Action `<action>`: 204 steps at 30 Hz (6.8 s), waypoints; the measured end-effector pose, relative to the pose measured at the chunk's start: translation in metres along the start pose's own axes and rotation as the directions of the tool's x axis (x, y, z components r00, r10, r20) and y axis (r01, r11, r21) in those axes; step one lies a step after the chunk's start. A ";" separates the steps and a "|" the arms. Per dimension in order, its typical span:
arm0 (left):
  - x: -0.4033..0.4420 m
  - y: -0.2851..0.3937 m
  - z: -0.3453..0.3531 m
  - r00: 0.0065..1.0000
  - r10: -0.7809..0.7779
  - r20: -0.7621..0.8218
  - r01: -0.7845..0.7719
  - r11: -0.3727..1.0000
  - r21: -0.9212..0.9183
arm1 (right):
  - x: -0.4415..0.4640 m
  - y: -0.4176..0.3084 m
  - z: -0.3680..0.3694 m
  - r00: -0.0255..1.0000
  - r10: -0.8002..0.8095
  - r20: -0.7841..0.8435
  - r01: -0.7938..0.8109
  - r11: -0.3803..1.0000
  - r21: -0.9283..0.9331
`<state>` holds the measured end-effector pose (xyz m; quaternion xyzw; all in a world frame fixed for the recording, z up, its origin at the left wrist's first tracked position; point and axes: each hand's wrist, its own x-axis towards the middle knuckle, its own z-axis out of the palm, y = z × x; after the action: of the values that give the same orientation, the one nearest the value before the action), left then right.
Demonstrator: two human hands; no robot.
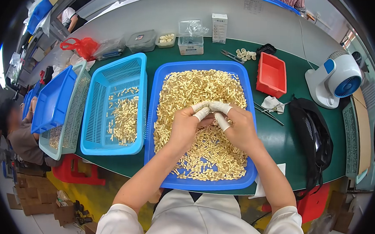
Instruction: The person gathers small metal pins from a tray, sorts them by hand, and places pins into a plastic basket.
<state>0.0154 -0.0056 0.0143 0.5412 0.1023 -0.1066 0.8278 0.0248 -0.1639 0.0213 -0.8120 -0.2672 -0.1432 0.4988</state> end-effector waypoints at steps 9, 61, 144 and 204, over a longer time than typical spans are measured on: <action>0.005 -0.011 -0.010 0.979 -0.180 0.099 0.205 0.889 -0.409 | 0.004 0.011 -0.003 0.965 -0.255 0.065 0.263 0.944 -0.201; 0.002 -0.003 -0.010 0.939 -0.258 0.226 0.300 0.937 -0.178 | 0.008 0.012 -0.017 0.922 -0.244 0.302 0.323 0.913 -0.248; -0.012 -0.002 -0.005 0.918 -0.212 0.335 0.238 0.971 -0.037 | 0.003 0.014 -0.007 0.918 -0.337 0.208 0.359 0.930 -0.080; -0.014 0.016 -0.010 0.784 0.275 0.556 -0.571 0.672 0.472 | 0.011 0.009 -0.027 0.902 -0.343 0.262 0.321 0.939 0.124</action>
<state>0.0060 0.0111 0.0282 0.7508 -0.2604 -0.0526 0.6048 0.0398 -0.1878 0.0331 -0.7466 -0.4746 -0.0993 0.4555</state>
